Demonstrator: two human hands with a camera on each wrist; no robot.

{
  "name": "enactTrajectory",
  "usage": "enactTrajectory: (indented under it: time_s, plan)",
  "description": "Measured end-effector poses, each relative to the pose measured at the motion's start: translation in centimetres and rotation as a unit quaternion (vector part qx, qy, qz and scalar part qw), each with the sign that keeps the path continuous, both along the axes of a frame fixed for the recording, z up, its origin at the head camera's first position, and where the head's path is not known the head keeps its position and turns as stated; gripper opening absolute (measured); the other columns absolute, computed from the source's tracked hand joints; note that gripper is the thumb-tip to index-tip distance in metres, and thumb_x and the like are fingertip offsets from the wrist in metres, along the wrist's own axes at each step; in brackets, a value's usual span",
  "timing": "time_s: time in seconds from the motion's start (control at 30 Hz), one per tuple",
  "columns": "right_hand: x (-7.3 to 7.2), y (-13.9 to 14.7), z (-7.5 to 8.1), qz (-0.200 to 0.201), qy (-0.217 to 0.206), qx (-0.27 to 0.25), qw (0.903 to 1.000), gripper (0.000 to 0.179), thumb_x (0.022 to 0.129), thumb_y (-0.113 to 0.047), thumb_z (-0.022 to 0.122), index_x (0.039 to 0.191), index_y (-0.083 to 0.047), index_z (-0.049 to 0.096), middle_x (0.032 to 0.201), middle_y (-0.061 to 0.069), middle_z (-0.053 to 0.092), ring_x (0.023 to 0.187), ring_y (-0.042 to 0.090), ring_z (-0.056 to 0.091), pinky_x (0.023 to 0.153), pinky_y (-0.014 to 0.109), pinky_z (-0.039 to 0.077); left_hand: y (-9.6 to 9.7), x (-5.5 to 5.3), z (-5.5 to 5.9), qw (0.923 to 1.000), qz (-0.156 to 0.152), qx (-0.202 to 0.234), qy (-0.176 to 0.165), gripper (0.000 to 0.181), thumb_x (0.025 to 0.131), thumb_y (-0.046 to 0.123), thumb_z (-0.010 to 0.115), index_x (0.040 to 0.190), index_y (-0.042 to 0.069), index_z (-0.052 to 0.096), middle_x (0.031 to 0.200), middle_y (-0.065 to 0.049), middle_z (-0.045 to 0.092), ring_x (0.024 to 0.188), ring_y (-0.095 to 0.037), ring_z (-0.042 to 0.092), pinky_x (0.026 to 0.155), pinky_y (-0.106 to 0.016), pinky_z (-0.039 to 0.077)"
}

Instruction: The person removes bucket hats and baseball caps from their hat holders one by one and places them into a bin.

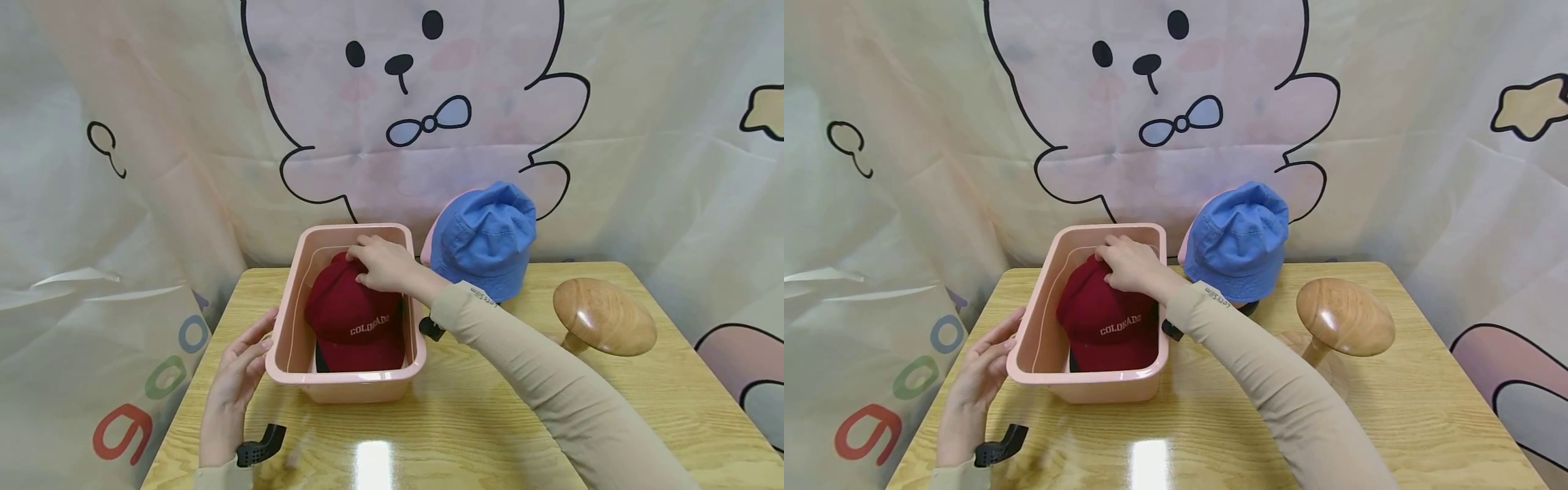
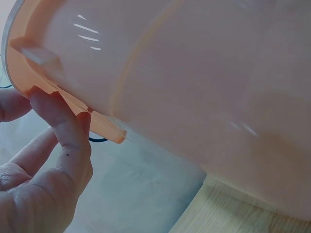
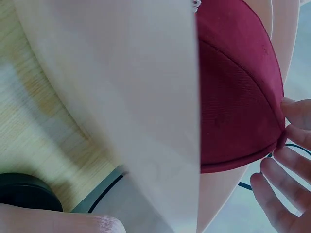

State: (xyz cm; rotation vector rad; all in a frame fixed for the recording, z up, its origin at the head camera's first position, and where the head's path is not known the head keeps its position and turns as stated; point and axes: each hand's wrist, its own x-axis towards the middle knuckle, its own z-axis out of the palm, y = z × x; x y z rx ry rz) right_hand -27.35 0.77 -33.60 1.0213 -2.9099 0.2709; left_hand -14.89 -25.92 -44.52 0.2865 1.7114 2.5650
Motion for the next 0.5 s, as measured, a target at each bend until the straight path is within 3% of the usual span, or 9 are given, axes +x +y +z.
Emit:
enactTrajectory:
  time_s: [0.3,0.5]
  plan:
    - [0.50,0.07,0.34,0.003,-0.013,0.011,0.9998,0.032,0.089,-0.025,0.066,0.120,-0.018,0.064,0.121,0.004,0.057,0.117,0.021,0.053,0.089,0.040,0.052,-0.07,0.13,0.01,0.9999,-0.003,-0.011,0.009,0.044,0.097,-0.003,0.041,0.134,0.014,0.057,0.123,0.005,0.063,0.109,-0.009,0.064,0.088,-0.023,0.054]
    - [0.63,0.26,0.09,0.016,-0.035,0.042,0.9984,0.036,0.089,-0.029,0.066,0.123,-0.018,0.062,0.127,0.005,0.056,0.120,0.022,0.054,0.102,0.039,0.046,0.01,0.12,0.02,1.0000,-0.004,-0.007,0.006,0.044,0.097,-0.003,0.041,0.133,0.014,0.058,0.122,0.005,0.063,0.109,-0.009,0.064,0.088,-0.023,0.054]
